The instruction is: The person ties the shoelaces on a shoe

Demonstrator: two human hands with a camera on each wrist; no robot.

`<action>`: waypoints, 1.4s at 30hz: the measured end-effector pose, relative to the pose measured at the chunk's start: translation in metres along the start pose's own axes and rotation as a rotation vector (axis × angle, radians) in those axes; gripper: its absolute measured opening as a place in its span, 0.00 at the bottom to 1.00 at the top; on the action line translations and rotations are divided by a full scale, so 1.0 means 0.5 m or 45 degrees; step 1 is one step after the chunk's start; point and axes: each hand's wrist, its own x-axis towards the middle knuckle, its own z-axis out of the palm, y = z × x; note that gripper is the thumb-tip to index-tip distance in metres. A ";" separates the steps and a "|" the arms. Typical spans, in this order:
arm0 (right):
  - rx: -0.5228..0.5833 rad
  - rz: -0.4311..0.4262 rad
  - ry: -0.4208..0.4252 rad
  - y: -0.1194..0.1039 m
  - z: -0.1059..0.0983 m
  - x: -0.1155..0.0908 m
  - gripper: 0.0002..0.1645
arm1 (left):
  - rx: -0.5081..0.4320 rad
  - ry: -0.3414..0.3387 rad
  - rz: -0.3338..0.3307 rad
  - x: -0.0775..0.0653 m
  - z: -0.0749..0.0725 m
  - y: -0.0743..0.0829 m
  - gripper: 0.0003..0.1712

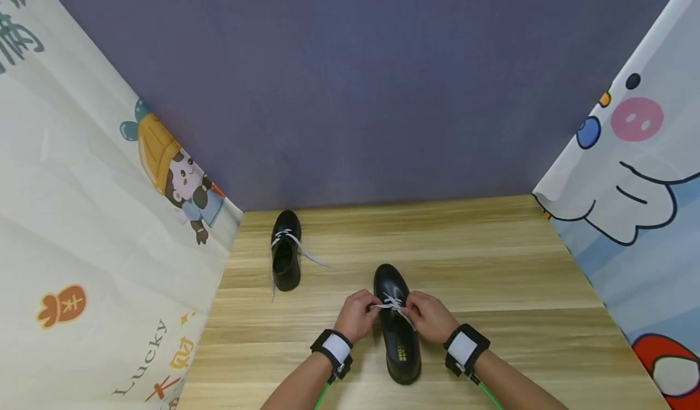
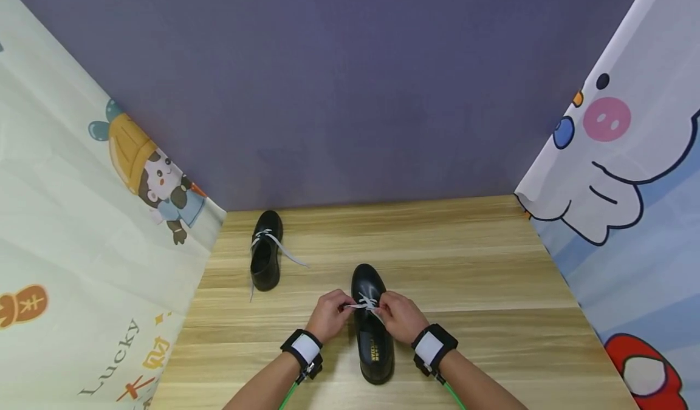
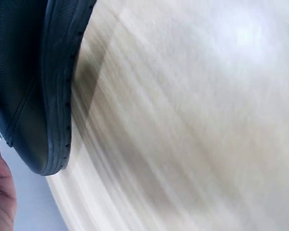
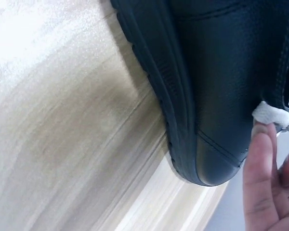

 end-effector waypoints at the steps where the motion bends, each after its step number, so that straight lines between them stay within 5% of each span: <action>1: 0.010 -0.013 0.013 0.002 0.000 -0.001 0.14 | -0.026 0.007 -0.003 0.000 0.001 -0.001 0.04; 13: 0.155 0.071 -0.036 0.024 0.001 -0.014 0.12 | -0.237 -0.036 -0.098 0.001 0.017 0.002 0.04; 27: 0.463 0.255 -0.030 0.033 -0.008 -0.027 0.13 | -0.199 -0.077 -0.132 0.007 0.015 0.011 0.03; 37: 0.180 0.154 0.072 0.045 -0.023 0.018 0.09 | -0.188 -0.070 -0.076 0.002 0.014 0.008 0.02; 42: 0.132 0.157 -0.100 0.023 -0.029 0.081 0.05 | -0.186 -0.060 -0.061 0.001 0.015 0.011 0.02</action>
